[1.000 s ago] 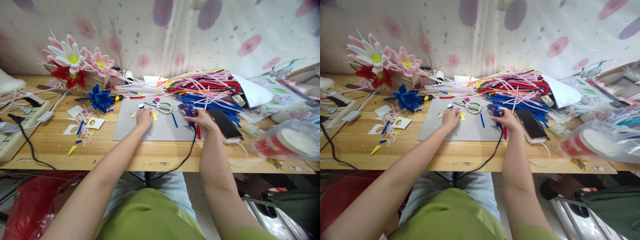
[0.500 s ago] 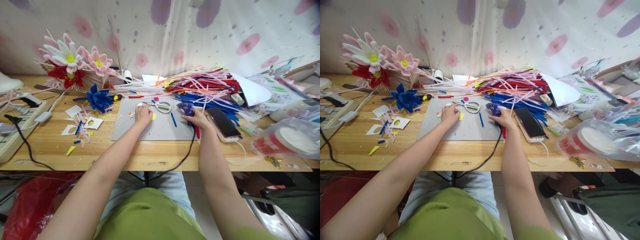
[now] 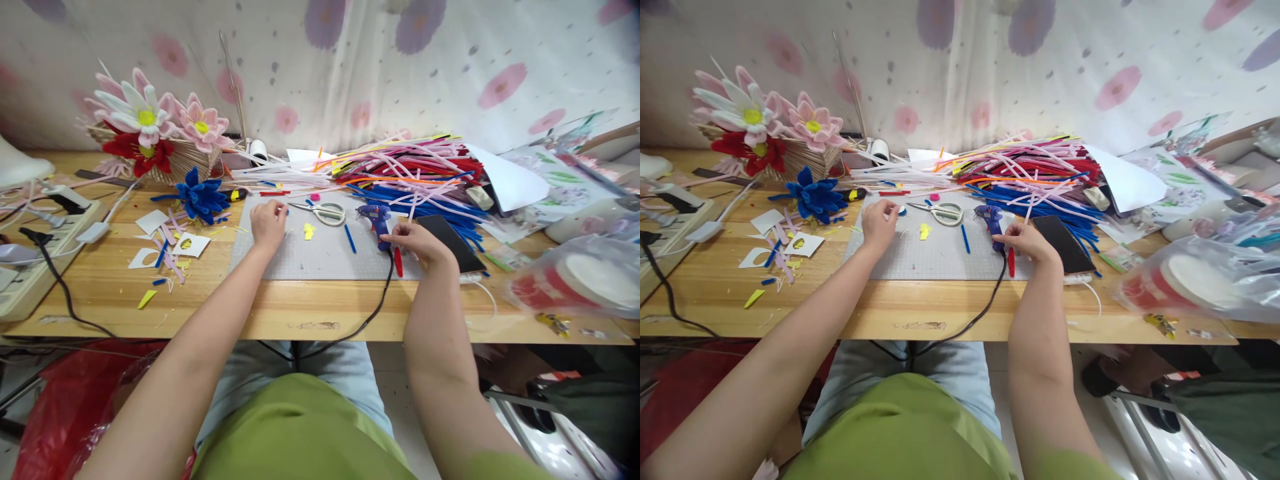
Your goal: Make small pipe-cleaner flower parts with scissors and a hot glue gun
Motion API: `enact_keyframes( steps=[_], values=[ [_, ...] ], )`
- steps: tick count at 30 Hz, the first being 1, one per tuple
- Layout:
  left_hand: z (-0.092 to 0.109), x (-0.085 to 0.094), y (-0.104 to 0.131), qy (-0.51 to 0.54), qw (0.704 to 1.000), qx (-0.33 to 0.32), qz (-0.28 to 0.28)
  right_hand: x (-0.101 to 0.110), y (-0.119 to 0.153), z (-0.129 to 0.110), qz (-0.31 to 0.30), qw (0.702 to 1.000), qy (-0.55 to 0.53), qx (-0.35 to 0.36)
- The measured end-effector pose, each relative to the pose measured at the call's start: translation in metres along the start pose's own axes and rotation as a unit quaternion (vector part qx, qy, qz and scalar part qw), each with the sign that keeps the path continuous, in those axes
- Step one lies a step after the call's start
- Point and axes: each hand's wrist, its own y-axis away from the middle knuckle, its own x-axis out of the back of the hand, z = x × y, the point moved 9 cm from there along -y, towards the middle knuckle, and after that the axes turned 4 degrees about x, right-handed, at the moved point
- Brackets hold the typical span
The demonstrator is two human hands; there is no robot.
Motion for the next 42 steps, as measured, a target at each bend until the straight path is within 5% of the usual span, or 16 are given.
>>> enact_keyframes(
  steps=[4,10,14,16,19,24,34,42],
  values=[
    [-0.04,0.029,0.004,0.006,0.996,0.077,0.05,-0.029,0.016,-0.016,-0.183,0.979,-0.085,-0.015],
    [-0.075,0.045,0.013,-0.009,0.992,0.115,0.056,-0.064,0.021,-0.054,-0.28,0.954,-0.101,0.038],
    [-0.071,0.041,0.016,-0.016,0.995,0.09,0.047,-0.088,0.005,-0.087,-0.191,0.967,-0.124,0.112],
    [-0.058,0.033,0.019,-0.025,0.999,0.039,0.024,-0.097,-0.007,-0.094,-0.102,0.979,-0.143,0.106],
    [-0.036,0.018,0.027,-0.036,0.998,-0.044,-0.018,-0.117,-0.019,-0.107,-0.049,0.981,-0.14,0.126],
    [-0.025,0.004,0.032,-0.044,0.995,-0.08,-0.051,-0.138,-0.032,-0.131,-0.028,0.977,-0.086,0.191],
    [-0.043,0.007,0.025,-0.057,0.998,-0.003,-0.032,-0.182,-0.04,-0.169,-0.005,0.978,0.009,0.207],
    [-0.048,0.011,0.025,-0.016,1.0,0.007,-0.015,-0.194,-0.035,-0.187,0.023,0.955,0.106,0.275]
  ],
)
